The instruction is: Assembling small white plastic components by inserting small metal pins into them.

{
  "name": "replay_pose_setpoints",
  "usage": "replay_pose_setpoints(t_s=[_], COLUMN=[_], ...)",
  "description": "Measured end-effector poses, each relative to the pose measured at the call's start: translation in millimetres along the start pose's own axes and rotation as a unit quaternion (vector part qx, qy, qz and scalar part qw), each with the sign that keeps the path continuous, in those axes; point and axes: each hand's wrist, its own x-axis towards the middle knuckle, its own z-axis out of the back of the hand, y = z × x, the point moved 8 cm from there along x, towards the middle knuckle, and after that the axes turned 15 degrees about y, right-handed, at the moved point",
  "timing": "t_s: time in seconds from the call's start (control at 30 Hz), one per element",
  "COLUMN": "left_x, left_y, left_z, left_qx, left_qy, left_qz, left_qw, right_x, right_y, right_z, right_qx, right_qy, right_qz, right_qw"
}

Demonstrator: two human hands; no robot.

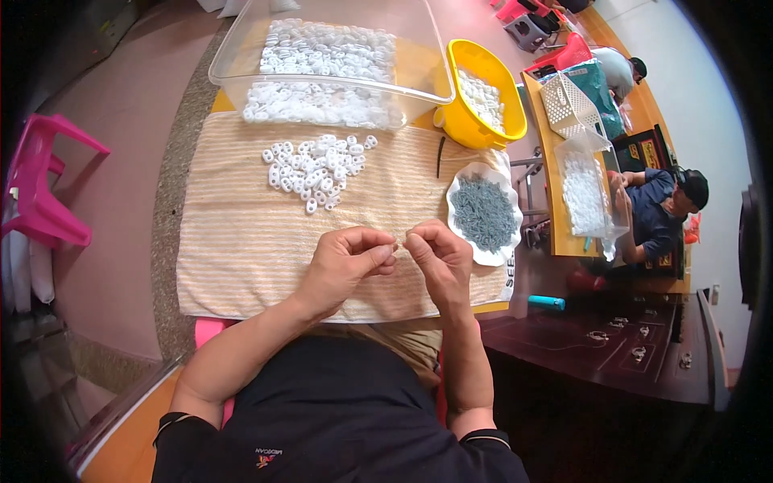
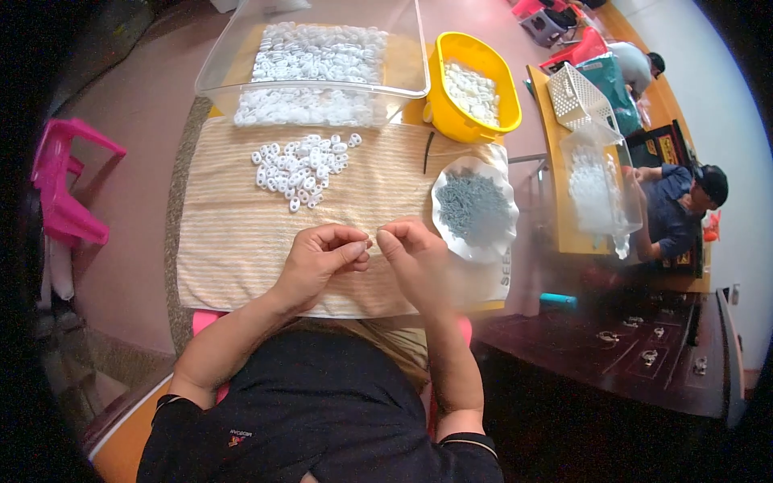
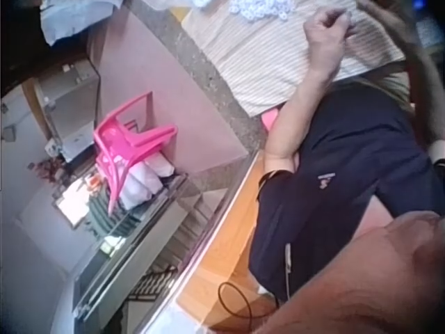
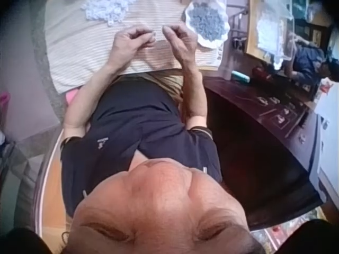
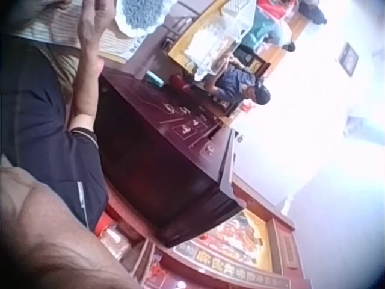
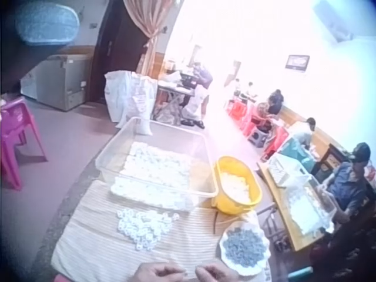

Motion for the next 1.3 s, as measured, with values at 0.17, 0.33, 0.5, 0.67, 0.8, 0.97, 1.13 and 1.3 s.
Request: replay_pose_setpoints(t_s=[0.17,0.33,0.5,0.67,0.8,0.97,1.13,1.3], left_x=[0,0,1,2,1,3,3,2], left_y=[-3,-3,-5,-7,-8,-9,-6,-9], left_z=[-2,-3,-1,-1,4,14,15,18], left_qx=[-0.034,-0.043,-0.013,0.011,0.022,0.015,0.007,0.032], left_qy=[0.008,0.032,0.031,0.025,0.011,-0.026,-0.032,-0.047], left_qz=[0.022,0.042,0.020,0.007,0.003,0.004,0.010,0.005], left_qw=[0.999,0.998,0.999,1.000,1.000,1.000,0.999,0.998], right_x=[6,9,9,10,13,26,43,38], right_y=[-7,-11,-15,-16,-10,-18,-14,-3], right_z=[-15,-20,-20,-18,-20,-7,5,-1], right_qx=[0.076,0.134,0.126,0.095,0.067,0.018,-0.204,-0.220], right_qy=[0.032,0.033,0.041,0.053,0.074,0.053,0.020,0.001], right_qz=[-0.012,0.001,-0.001,0.011,-0.009,-0.028,-0.007,0.021], right_qw=[0.997,0.990,0.991,0.994,0.995,0.998,0.979,0.975])
